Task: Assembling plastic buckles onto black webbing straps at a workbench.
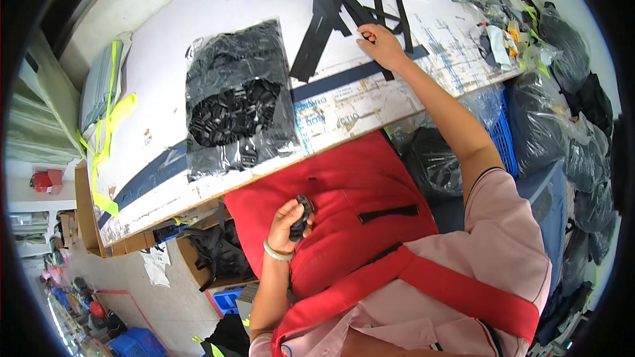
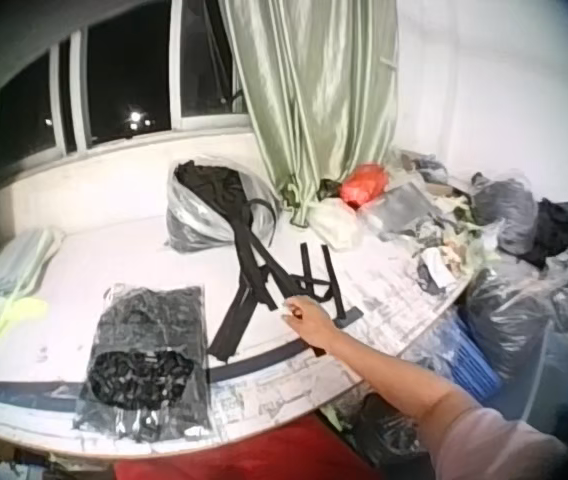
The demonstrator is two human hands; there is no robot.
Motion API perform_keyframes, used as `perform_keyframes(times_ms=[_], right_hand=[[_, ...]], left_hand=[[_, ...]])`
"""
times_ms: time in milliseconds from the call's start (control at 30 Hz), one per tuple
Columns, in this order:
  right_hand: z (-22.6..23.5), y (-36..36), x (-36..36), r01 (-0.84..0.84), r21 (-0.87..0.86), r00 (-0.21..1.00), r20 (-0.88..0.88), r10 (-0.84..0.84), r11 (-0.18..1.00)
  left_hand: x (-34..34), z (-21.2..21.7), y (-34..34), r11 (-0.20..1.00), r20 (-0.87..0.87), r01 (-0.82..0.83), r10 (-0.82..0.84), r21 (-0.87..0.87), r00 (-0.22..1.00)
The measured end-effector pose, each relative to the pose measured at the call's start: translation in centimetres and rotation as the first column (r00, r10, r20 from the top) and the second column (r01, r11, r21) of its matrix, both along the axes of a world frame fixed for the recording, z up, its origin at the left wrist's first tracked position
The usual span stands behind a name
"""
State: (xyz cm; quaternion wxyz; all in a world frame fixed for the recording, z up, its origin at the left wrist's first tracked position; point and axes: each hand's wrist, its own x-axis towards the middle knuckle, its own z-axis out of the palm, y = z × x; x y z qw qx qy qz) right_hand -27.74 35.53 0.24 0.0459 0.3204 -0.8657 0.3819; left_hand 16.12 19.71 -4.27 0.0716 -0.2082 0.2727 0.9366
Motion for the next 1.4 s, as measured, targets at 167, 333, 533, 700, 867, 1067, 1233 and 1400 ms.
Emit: perform_keyframes(times_ms=[167, 333, 533, 700, 867, 1067, 1233, 1400], right_hand=[[0.1, -3.6, -3.5, 0.056, 0.025, 0.989, -0.142, -0.052, 0.998], [1.0, -9.2, -10.8, 0.332, -0.005, 0.894, -0.318, -0.317, 0.943], [1.7, -19.2, -13.7, 0.406, 0.122, 0.906, 0.076, -0.416, 0.906], [2.3, -16.3, -22.0, 0.156, -0.111, 0.987, -0.026, -0.16, 0.981], [5.4, -11.4, -10.8, -0.345, 0.309, 0.898, -0.167, 0.407, 0.886], [4.3, 0.1, -5.7, -0.325, 0.631, 0.934, 0.095, 0.345, 0.705], [6.4, 0.4, -5.7, -0.378, 0.608, 0.917, 0.142, 0.372, 0.698], [8.4, -8.8, -11.4, -0.395, 0.138, 0.901, -0.137, 0.412, 0.908]], left_hand=[[-0.9, -0.4, -0.6, 0.998, 0.055, -0.004, 0.0, 0.057, 0.999], [-2.3, -1.3, -0.6, 0.999, 0.137, 0.044, -0.047, 0.026, 0.989], [-2.8, -1.3, -0.8, 1.0, 0.227, -0.02, 0.016, 0.014, 0.974], [-5.0, -1.8, -0.2, 0.997, 0.196, 0.065, -0.072, 0.042, 0.978], [-3.5, -1.7, -1.3, 0.999, 0.253, -0.039, 0.031, 0.029, 0.967], [-4.2, -1.9, -0.6, 1.0, 0.215, 0.026, -0.027, 0.009, 0.976], [-4.2, -2.0, -0.5, 0.998, 0.224, 0.063, -0.064, 0.012, 0.973], [-3.8, -2.3, -0.7, 0.999, 0.237, 0.032, -0.037, 0.025, 0.971]])
